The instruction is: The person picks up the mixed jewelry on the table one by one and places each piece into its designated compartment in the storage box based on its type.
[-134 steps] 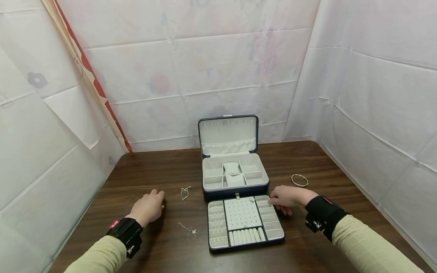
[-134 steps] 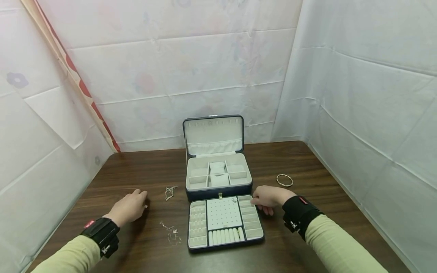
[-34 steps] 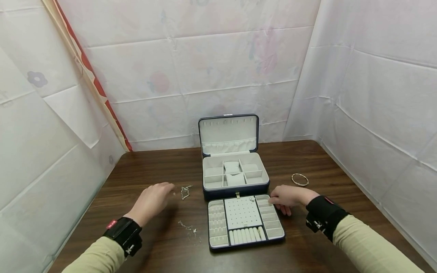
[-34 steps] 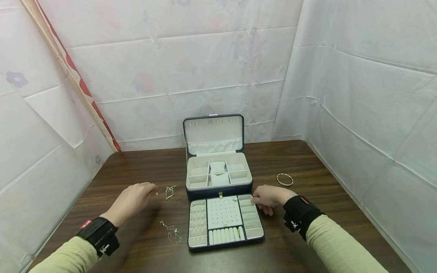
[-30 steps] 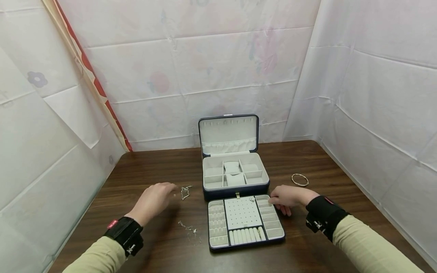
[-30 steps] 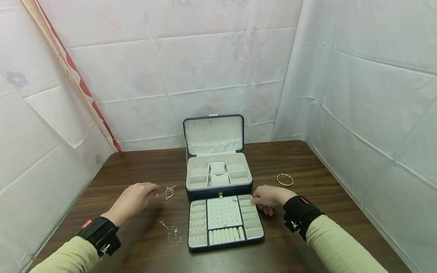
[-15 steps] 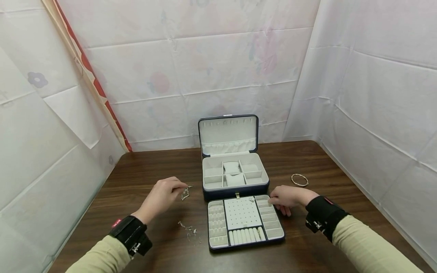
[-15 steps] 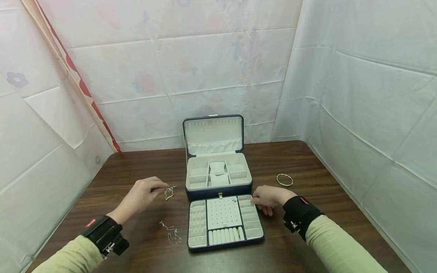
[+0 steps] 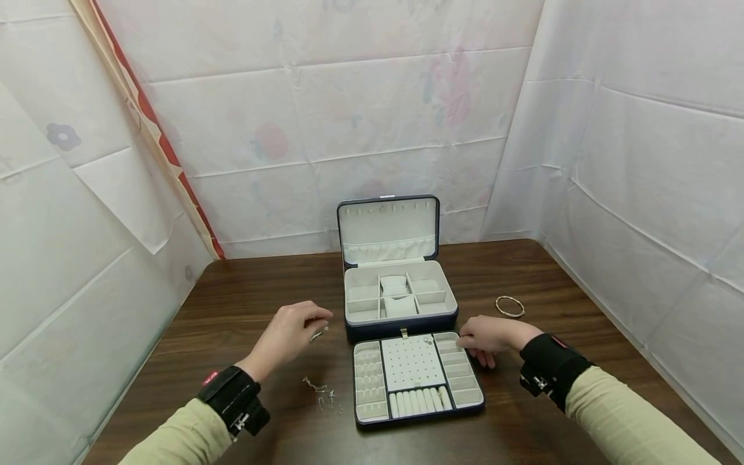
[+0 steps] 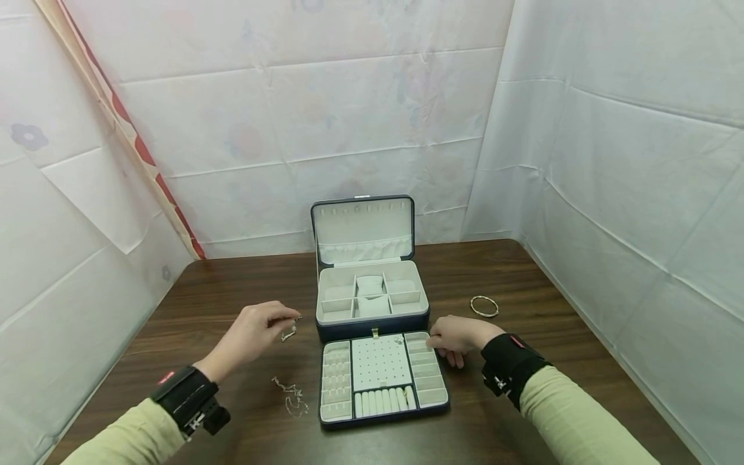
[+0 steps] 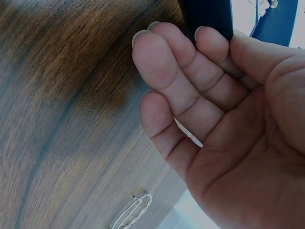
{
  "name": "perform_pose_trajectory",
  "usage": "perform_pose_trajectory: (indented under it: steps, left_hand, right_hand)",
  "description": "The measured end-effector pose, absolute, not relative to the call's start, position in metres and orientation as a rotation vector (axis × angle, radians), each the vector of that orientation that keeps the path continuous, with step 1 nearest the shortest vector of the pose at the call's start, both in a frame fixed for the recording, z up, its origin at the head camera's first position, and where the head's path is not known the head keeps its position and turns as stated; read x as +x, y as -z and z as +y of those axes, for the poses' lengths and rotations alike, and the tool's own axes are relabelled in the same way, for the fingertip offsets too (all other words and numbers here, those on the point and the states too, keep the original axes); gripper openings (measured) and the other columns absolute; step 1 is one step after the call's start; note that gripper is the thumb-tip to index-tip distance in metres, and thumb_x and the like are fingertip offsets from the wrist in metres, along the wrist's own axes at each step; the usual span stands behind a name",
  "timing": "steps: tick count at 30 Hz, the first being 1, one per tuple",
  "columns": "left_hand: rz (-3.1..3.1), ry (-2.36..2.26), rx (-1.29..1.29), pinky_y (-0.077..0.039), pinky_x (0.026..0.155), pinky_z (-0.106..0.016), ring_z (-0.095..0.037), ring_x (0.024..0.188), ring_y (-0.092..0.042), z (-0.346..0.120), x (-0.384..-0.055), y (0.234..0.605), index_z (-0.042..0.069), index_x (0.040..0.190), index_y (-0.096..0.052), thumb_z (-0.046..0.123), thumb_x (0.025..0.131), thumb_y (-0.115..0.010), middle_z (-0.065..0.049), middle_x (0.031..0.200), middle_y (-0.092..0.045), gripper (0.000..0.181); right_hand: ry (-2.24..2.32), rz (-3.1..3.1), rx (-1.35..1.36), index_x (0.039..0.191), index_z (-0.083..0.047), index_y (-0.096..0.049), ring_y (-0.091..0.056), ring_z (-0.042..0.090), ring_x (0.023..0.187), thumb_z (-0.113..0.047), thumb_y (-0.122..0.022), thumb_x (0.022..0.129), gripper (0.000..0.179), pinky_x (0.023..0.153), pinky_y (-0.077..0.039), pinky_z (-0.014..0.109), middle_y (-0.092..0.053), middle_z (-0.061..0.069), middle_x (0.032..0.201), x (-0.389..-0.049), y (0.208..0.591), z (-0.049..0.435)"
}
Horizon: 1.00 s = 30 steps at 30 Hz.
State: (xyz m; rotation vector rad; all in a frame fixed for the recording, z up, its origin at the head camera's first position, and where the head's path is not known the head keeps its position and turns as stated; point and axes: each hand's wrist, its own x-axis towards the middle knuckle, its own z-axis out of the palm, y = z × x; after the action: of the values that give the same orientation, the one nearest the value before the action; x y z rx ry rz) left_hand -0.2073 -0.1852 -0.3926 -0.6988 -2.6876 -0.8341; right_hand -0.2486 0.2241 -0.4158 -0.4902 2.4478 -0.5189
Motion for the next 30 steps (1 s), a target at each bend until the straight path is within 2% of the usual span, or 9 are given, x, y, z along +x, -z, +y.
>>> perform_pose_trajectory:
  steps: [6,9,16,24,30]
  left_hand:
    - [-2.724,0.978,-0.633,-0.052,0.064,-0.026,-0.013,0.078,-0.066,-0.175,-0.206,0.391,0.010,0.101,-0.062,0.002,0.093,-0.074,-0.001,0.087,-0.071,0.016]
    - [-2.700,0.981,-0.651,-0.051,0.063,-0.026,-0.015,0.075,-0.066,-0.169,-0.205,0.390,0.010,0.097,-0.063,0.002,0.092,-0.074,-0.001,0.085,-0.072,0.014]
    - [-2.634,0.924,-0.709,-0.051,0.063,-0.024,-0.005,0.071,-0.058,-0.157,-0.204,0.388,0.013,0.092,-0.068,0.003,0.091,-0.075,0.007,0.085,-0.068,0.012]
    - [-2.546,0.891,-0.834,-0.055,0.069,-0.026,-0.005,0.078,-0.063,-0.144,-0.204,0.389,0.011,0.091,-0.071,0.000,0.090,-0.076,0.005,0.088,-0.070,0.013]
    - [-2.528,0.904,-0.878,-0.056,0.070,-0.025,-0.004,0.078,-0.062,-0.136,-0.202,0.389,0.012,0.091,-0.072,0.000,0.089,-0.076,0.008,0.088,-0.068,0.013]
  right_hand:
    - [0.525,2.445,-0.488,0.079,-0.005,-0.063,-0.065,0.022,0.053,-0.021,-0.055,0.106,0.033,0.057,-0.054,0.037,-0.068,0.009,0.066,-0.249,0.416,0.224]
    - [0.528,2.444,-0.480,0.079,-0.005,-0.063,-0.065,0.022,0.053,-0.022,-0.055,0.106,0.033,0.058,-0.055,0.037,-0.068,0.009,0.067,-0.249,0.416,0.224]
    - [0.531,2.441,-0.475,0.079,-0.005,-0.063,-0.065,0.022,0.053,-0.022,-0.055,0.106,0.033,0.059,-0.054,0.037,-0.068,0.010,0.067,-0.248,0.415,0.224]
    - [0.543,2.435,-0.467,0.079,-0.004,-0.063,-0.065,0.022,0.053,-0.022,-0.055,0.107,0.033,0.059,-0.054,0.036,-0.068,0.010,0.067,-0.248,0.415,0.224]
    - [0.548,2.435,-0.459,0.079,-0.005,-0.063,-0.065,0.022,0.053,-0.023,-0.055,0.106,0.033,0.058,-0.054,0.037,-0.068,0.010,0.067,-0.249,0.417,0.225]
